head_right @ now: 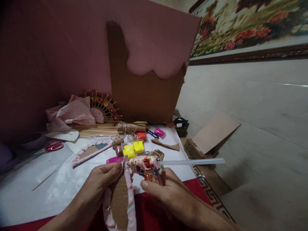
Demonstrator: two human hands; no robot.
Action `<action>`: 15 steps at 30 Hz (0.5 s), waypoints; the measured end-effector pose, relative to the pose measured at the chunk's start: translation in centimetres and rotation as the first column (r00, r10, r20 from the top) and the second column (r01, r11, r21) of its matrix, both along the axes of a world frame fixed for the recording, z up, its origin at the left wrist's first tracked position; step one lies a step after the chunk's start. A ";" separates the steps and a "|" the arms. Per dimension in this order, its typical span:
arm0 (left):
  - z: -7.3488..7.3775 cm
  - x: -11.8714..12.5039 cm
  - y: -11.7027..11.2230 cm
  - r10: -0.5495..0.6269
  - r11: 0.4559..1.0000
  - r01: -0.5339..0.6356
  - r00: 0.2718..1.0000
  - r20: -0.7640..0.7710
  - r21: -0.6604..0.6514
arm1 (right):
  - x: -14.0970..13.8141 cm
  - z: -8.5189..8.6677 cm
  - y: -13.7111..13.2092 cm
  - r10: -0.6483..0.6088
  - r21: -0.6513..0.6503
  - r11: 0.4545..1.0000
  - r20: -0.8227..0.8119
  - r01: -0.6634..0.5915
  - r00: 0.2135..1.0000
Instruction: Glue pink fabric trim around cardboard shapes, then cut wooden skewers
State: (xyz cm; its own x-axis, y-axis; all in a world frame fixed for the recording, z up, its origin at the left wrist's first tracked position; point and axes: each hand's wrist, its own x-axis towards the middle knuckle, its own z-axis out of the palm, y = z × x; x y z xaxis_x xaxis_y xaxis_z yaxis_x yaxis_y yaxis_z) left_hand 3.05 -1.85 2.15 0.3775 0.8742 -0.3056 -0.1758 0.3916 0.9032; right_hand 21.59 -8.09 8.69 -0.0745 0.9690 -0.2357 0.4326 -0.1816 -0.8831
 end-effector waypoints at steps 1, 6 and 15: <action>0.0 0.0 0.0 0.001 1.000 -0.001 1.000 -0.010 -0.005 | -0.1 0.1 0.0 0.005 -0.008 1.000 0.006 -0.005 1.000; 0.0 0.1 0.0 -0.002 1.000 0.002 1.000 0.013 -0.003 | -0.3 0.5 -0.2 0.032 -0.020 0.999 -0.005 -0.032 0.999; -0.3 -0.1 0.2 -0.010 1.000 0.010 1.000 -0.001 0.020 | 0.2 -0.5 0.0 -0.021 -0.013 1.000 0.044 0.022 0.999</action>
